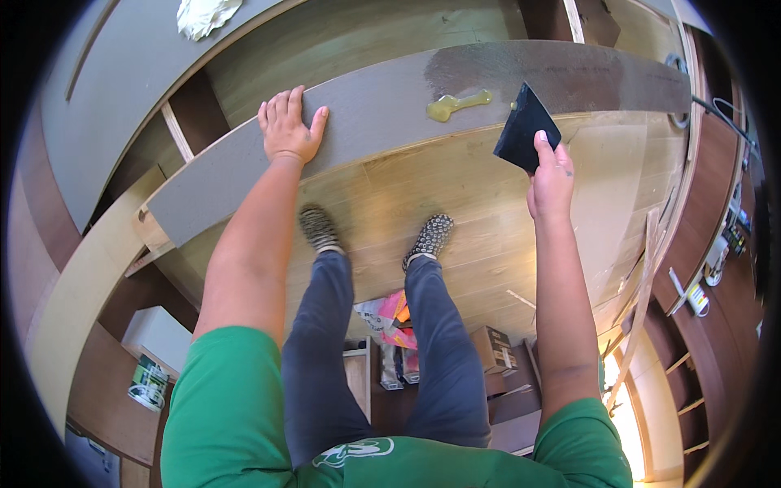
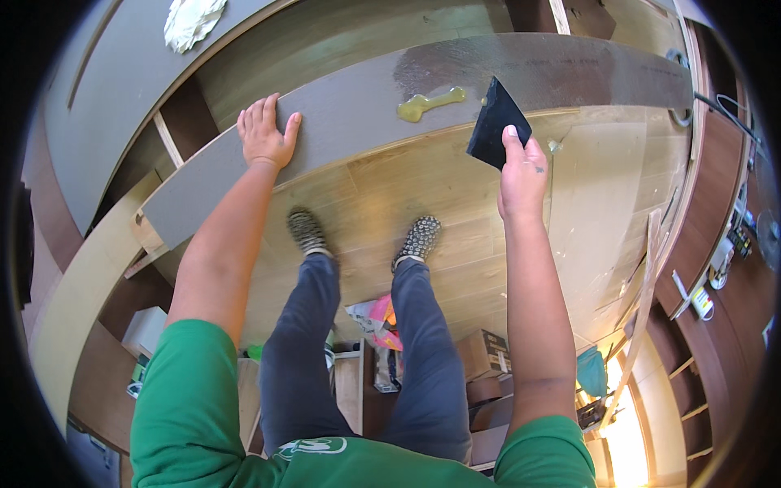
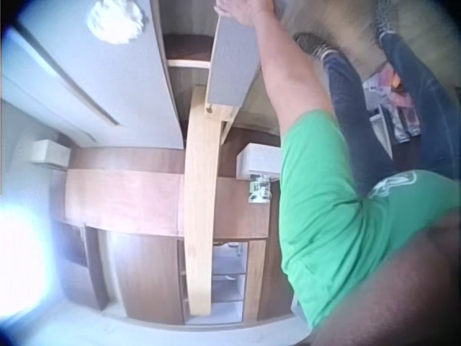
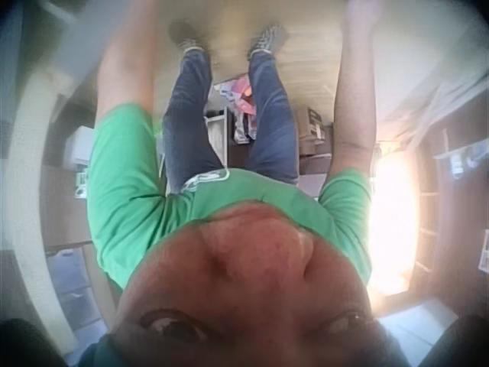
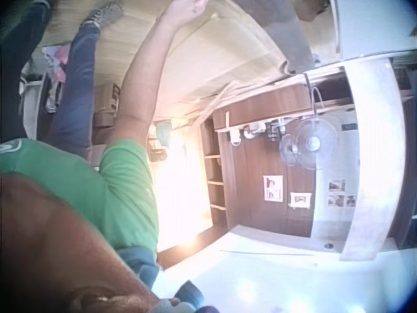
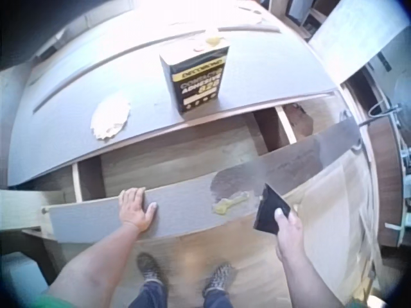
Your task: The person pours glue from a container onto a wood panel and spreads it evenly across the surface using a scraper.
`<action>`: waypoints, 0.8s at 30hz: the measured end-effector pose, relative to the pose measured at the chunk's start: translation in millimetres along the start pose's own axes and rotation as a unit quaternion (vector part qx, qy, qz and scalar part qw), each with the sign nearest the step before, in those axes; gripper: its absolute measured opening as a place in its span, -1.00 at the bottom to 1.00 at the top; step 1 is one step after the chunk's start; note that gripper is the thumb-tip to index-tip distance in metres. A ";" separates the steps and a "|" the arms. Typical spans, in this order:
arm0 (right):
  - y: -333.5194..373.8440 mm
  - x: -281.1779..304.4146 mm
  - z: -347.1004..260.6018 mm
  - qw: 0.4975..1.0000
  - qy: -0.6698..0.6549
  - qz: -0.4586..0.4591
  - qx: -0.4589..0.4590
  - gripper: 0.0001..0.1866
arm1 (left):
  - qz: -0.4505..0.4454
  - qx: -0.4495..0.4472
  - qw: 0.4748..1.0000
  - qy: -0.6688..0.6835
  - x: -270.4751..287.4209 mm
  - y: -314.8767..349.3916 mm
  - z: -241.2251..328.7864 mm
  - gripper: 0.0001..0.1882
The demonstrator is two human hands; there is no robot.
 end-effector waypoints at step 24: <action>-25.8 -87.9 -30.2 0.791 0.531 -0.098 0.287 -0.65 | 0.008 -0.019 1.000 0.021 -5.1 1.8 -4.8 -0.31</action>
Point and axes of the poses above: each hand's wrist, its own y-axis away from the middle knuckle, its own x-axis out of the back of the hand, z = x × y, the point moved 9 cm from there along -y, towards the middle knuckle, and after that the axes turned 6 degrees about x, right-handed, at the moved point
